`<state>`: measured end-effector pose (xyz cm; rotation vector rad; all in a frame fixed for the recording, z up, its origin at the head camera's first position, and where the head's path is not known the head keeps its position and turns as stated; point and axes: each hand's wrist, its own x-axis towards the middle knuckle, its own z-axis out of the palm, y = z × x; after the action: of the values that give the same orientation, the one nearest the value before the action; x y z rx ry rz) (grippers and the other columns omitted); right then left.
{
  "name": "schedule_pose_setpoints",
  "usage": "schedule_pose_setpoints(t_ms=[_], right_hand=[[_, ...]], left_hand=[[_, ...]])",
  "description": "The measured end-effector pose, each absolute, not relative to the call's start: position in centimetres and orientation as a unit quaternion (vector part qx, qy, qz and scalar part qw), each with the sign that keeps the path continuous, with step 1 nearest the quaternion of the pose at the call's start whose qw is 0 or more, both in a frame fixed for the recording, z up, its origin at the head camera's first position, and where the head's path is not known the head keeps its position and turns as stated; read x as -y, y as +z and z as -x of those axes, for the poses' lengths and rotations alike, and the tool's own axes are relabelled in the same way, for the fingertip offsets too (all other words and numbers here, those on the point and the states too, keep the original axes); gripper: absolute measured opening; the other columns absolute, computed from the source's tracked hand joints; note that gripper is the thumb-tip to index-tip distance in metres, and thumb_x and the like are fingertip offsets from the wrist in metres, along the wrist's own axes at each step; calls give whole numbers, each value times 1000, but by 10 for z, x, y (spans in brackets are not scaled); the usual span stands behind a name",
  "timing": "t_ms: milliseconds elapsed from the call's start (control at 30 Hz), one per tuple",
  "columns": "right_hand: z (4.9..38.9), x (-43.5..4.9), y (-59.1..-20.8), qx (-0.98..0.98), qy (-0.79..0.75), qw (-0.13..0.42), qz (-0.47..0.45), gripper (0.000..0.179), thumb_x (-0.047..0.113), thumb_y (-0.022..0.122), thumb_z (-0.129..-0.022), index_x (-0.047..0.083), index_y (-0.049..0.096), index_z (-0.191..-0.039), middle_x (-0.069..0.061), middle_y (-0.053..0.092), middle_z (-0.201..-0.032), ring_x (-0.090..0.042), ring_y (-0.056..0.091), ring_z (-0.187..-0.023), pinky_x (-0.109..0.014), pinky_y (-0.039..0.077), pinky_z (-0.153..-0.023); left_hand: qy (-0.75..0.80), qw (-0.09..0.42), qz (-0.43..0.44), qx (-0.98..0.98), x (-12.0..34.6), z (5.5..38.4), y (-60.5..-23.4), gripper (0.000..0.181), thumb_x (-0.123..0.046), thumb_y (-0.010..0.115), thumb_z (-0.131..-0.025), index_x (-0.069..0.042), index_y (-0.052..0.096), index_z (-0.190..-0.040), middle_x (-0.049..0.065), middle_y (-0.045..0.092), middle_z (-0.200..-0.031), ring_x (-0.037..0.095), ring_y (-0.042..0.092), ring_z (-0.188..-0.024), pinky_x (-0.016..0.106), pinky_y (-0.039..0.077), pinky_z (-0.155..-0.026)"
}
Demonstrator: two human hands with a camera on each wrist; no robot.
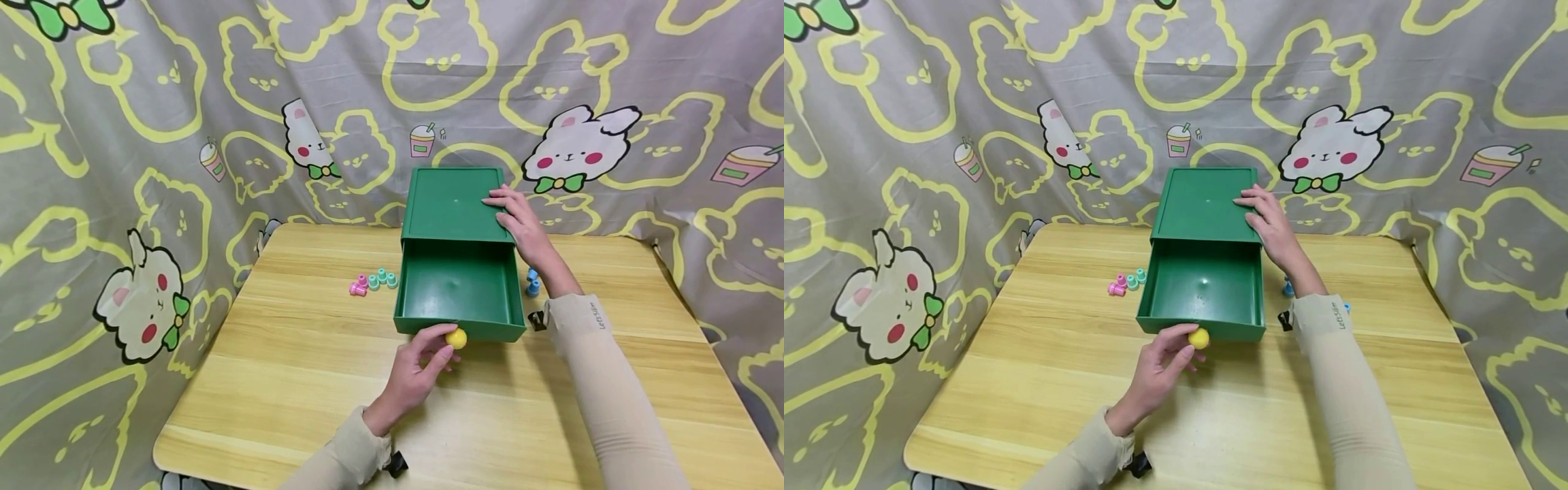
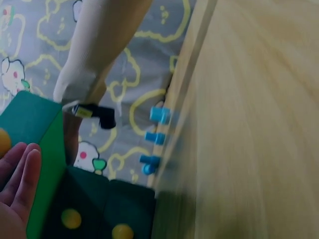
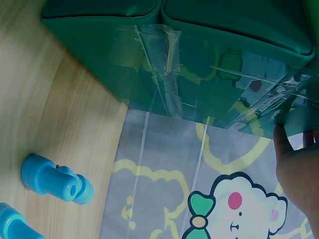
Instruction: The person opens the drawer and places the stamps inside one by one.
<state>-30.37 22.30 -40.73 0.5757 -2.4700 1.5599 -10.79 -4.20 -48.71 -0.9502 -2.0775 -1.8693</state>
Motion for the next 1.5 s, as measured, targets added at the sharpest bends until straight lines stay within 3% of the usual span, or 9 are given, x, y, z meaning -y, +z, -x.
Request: schedule_pose_setpoints(t_ms=[333, 600, 900, 1033, 1267, 1400, 1500], right_hand=[[307, -225, -410, 827, 522, 82, -191, 41, 17, 41, -110, 1, 58, -144, -12, 33, -164, -25, 7, -162, -61, 2, -128], [305, -224, -408, 829, 517, 86, -194, 41, 18, 41, -110, 2, 59, -143, -12, 34, -164, -28, 8, -162, -61, 3, -128], [304, -224, -407, 827, 518, 86, -198, 42, 20, 41, -110, 2, 59, -143, -12, 34, -164, -27, 8, -162, -61, 3, -128], [303, -224, -407, 827, 519, 85, -198, 41, 19, 41, -110, 2, 59, -143, -12, 34, -164, -26, 8, -162, -61, 3, -128], [305, -223, -408, 829, 520, 81, -191, 41, 13, 41, -110, -3, 57, -143, -16, 32, -164, -29, 7, -162, -62, 2, -128], [305, -223, -408, 828, 523, 77, -189, 41, 11, 40, -109, -5, 56, -143, -19, 31, -164, -31, 6, -162, -63, 1, -128], [305, -223, -408, 830, 520, 78, -188, 41, 13, 40, -109, -4, 57, -143, -17, 31, -164, -29, 7, -162, -62, 1, -128]], left_hand=[[-622, 248, 352, 654, 72, 124, -480, 41, 21, 54, -89, 5, 62, -126, 26, 74, -86, 23, 70, -56, 26, 60, -57], [-643, 329, 344, 599, 94, 138, -467, 21, 10, 44, -100, 15, 59, -114, 28, 67, -70, 26, 63, -47, 27, 56, -48], [-650, 379, 285, 593, 116, 159, -455, 28, 5, 37, -97, 15, 59, -111, 26, 65, -67, 21, 61, -44, 27, 53, -43], [-654, 373, 261, 604, 125, 170, -453, 27, 1, 39, -101, 16, 59, -112, 25, 67, -72, 18, 63, -47, 26, 53, -45], [-657, 316, 192, 656, 144, 194, -466, 28, -6, 42, -109, 11, 58, -122, 3, 74, -86, 21, 67, -57, 25, 57, -55], [-660, 253, 132, 695, 154, 212, -480, 29, -11, 48, -110, 5, 57, -133, 8, 73, -91, 30, 68, -66, 29, 61, -62], [-645, 210, 76, 731, 161, 225, -491, 34, -15, 56, -107, -2, 56, -139, 14, 72, -98, 25, 70, -75, 29, 61, -67]])
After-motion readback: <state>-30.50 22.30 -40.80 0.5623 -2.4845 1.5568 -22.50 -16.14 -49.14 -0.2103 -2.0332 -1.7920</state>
